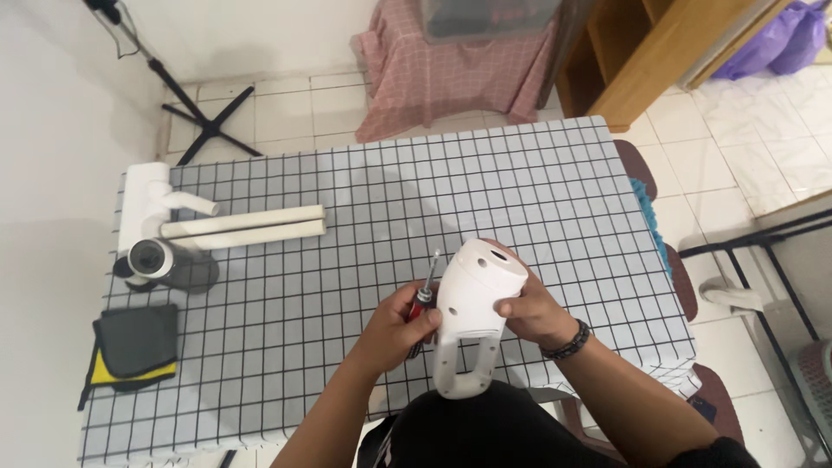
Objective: The person wipes the dust cup and filter of a handheld vacuum cleaner with a yellow cloth, places the cloth into a gray pouch, and then uses a screwdriver to unscrew the vacuum's white housing, working on several screws around the body.
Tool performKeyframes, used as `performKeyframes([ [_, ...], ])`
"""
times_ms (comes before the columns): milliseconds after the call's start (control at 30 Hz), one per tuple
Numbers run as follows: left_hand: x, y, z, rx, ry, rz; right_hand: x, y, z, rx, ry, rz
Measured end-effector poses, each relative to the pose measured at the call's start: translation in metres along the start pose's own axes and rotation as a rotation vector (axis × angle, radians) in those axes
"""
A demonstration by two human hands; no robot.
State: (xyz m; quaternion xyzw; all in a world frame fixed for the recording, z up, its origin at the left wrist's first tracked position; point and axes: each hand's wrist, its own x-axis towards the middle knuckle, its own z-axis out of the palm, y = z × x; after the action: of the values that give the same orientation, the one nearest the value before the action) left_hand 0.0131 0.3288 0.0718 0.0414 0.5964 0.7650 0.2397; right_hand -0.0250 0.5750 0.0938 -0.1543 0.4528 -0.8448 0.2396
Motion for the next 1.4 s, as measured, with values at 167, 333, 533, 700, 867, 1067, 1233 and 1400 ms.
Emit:
performKeyframes([
  [167,-0.030,0.052,0.030,0.408,0.270,-0.050,-0.004,0.006,-0.008,-0.088,0.061,-0.151],
  [333,-0.063,0.095,0.057,0.684,0.232,0.178,-0.002,0.013,-0.007,-0.027,0.157,-0.203],
  [533,-0.073,0.120,0.077,0.743,0.132,0.012,0.003,0.019,-0.007,0.181,0.164,-0.163],
  [700,-0.066,0.127,0.082,0.777,0.120,0.268,0.005,0.018,-0.005,0.176,0.120,-0.143],
  [867,-0.058,0.127,0.086,0.819,0.083,0.237,0.005,0.020,-0.002,0.216,0.156,-0.106],
  [1067,-0.052,0.129,0.087,0.812,0.068,0.165,0.005,0.023,-0.004,0.194,0.171,-0.116],
  [1233,-0.052,0.130,0.086,0.832,0.070,0.209,0.003,0.022,-0.009,0.068,0.237,-0.163],
  [1400,-0.053,0.139,0.079,0.804,0.048,0.065,0.001,0.016,-0.014,-0.342,0.217,-0.292],
])
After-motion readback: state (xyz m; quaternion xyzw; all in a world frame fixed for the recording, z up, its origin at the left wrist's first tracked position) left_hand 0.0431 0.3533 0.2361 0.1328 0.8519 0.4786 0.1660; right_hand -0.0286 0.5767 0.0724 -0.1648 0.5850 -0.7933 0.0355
